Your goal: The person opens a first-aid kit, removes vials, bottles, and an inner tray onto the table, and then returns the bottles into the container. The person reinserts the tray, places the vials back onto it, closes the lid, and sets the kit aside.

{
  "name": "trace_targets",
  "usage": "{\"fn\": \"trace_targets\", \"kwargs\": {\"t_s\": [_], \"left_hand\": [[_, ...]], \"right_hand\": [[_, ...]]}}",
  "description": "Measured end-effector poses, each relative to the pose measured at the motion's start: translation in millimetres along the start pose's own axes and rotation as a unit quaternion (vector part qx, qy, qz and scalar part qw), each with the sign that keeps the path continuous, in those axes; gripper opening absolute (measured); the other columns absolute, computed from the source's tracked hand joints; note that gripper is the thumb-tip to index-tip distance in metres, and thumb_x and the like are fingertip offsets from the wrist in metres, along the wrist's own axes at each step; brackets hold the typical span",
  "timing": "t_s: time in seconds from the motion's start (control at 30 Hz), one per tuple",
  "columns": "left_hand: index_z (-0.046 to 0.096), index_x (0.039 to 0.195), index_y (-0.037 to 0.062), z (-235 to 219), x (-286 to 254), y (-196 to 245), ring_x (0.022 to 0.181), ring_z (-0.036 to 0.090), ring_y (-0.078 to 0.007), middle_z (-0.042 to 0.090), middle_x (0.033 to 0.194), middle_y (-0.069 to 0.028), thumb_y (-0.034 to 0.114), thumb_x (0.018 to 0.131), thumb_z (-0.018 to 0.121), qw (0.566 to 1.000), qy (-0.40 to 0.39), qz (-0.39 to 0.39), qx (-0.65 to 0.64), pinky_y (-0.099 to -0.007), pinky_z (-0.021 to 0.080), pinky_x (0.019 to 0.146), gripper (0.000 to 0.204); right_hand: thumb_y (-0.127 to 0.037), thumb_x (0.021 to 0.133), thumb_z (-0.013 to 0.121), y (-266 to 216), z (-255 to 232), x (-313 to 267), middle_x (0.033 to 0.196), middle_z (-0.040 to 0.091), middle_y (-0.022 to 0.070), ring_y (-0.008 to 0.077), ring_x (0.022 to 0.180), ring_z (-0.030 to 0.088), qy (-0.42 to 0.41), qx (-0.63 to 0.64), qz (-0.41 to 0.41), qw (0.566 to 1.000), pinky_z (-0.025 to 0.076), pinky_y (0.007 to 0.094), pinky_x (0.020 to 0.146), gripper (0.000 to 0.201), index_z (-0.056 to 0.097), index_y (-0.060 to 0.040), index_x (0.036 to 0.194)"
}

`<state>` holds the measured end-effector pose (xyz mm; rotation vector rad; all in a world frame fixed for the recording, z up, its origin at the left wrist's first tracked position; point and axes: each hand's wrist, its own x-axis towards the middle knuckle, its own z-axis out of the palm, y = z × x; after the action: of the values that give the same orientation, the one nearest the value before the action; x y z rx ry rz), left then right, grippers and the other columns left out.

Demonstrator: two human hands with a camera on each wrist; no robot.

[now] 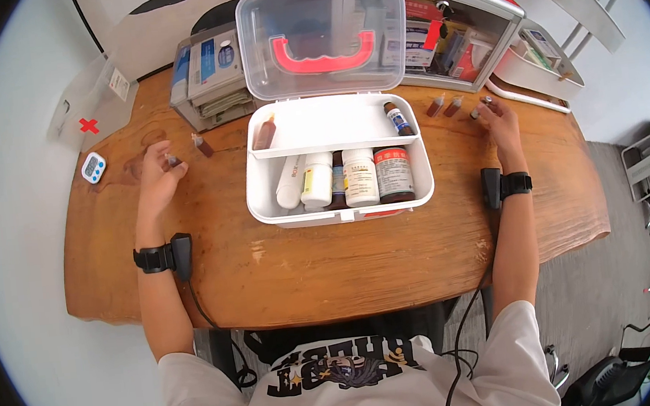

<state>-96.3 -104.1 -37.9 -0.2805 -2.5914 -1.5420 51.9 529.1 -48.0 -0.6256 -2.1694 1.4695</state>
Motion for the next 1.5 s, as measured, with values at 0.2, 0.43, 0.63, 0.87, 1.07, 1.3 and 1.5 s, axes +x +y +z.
{"fn": "trace_targets", "kwargs": {"t_s": [0.2, 0.43, 0.63, 0.87, 1.07, 1.3, 1.5], "left_hand": [[0.059, 0.113, -0.003, 10, 4, -5, 0.084, 0.056, -0.0122, 0.06, 0.097, -0.0061, 0.003, 0.088, 0.067, 0.999, 0.014, -0.006, 0.045, -0.0259, 0.046, 0.076, 0.027], [0.063, 0.108, -0.0037, 5, 4, 5, 0.083, 0.063, -0.0132, 0.064, 0.092, -0.0062, 0.007, 0.09, 0.068, 0.995, 0.058, 0.025, 0.073, -0.0268, 0.05, 0.074, 0.022], [0.052, 0.123, -0.0016, 38, -42, 152, 0.082, 0.065, -0.0134, 0.063, 0.093, -0.0073, 0.003, 0.088, 0.07, 0.98, 0.005, 0.121, -0.158, -0.0265, 0.052, 0.072, 0.039], [0.05, 0.116, 0.0015, 82, -47, 210, 0.08, 0.066, -0.0143, 0.062, 0.09, -0.0088, 0.003, 0.088, 0.07, 0.973, -0.177, 0.114, -0.099, -0.0268, 0.052, 0.069, 0.034], [0.057, 0.116, 0.0034, 91, -36, 204, 0.095, 0.061, -0.0171, 0.06, 0.087, -0.0039, 0.008, 0.087, 0.071, 0.957, -0.182, 0.202, 0.103, -0.0325, 0.049, 0.083, 0.032], [0.058, 0.127, 0.0078, 99, -35, 188, 0.123, 0.045, -0.0269, 0.049, 0.129, -0.0114, 0.01, 0.089, 0.066, 0.94, -0.159, 0.241, 0.183, -0.0359, 0.045, 0.097, 0.038], [0.055, 0.132, 0.0069, 107, -26, 170, 0.128, 0.041, -0.0279, 0.044, 0.135, -0.0141, 0.006, 0.088, 0.063, 0.949, -0.125, 0.281, 0.067, -0.0371, 0.043, 0.101, 0.045]], "right_hand": [[-0.016, 0.094, 0.068, -79, 23, -41, 0.092, 0.07, 0.0021, 0.0074, 0.083, 0.061, 0.031, 0.128, -0.133, 0.982, 0.045, 0.0227, 0.07, 0.036, 0.061, 0.0002, 0.125], [-0.012, 0.092, 0.07, -151, 71, -86, 0.085, 0.069, 0.0023, 0.0062, 0.077, 0.057, -0.134, 0.147, -0.203, 0.959, 0.045, 0.0222, 0.069, 0.03, 0.06, -0.001, 0.118], [-0.015, 0.09, 0.071, -166, 98, -93, 0.083, 0.067, 0.0037, 0.0095, 0.071, 0.048, -0.211, -0.018, -0.236, 0.948, 0.041, 0.026, 0.065, 0.03, 0.063, -0.0026, 0.116], [-0.016, 0.088, 0.072, -162, 106, -96, 0.089, 0.066, 0.0083, 0.0198, 0.078, 0.056, -0.195, -0.104, -0.3, 0.928, 0.048, 0.0342, 0.074, 0.03, 0.065, -0.003, 0.114], [-0.011, 0.084, 0.07, -157, 108, -96, 0.097, 0.06, 0.0112, 0.0299, 0.094, 0.057, -0.166, -0.189, -0.421, 0.872, 0.048, 0.0386, 0.086, 0.023, 0.069, -0.003, 0.106], [-0.009, 0.084, 0.069, -153, 107, -98, 0.1, 0.061, 0.0109, 0.0285, 0.095, 0.056, -0.155, -0.142, -0.407, 0.889, 0.048, 0.0371, 0.086, 0.025, 0.067, -0.0016, 0.108], [-0.002, 0.087, 0.065, -94, 88, -58, 0.099, 0.059, 0.0028, 0.0098, 0.081, 0.052, 0.003, 0.107, -0.234, 0.966, 0.046, 0.0259, 0.073, 0.034, 0.056, -0.0014, 0.12]]}}
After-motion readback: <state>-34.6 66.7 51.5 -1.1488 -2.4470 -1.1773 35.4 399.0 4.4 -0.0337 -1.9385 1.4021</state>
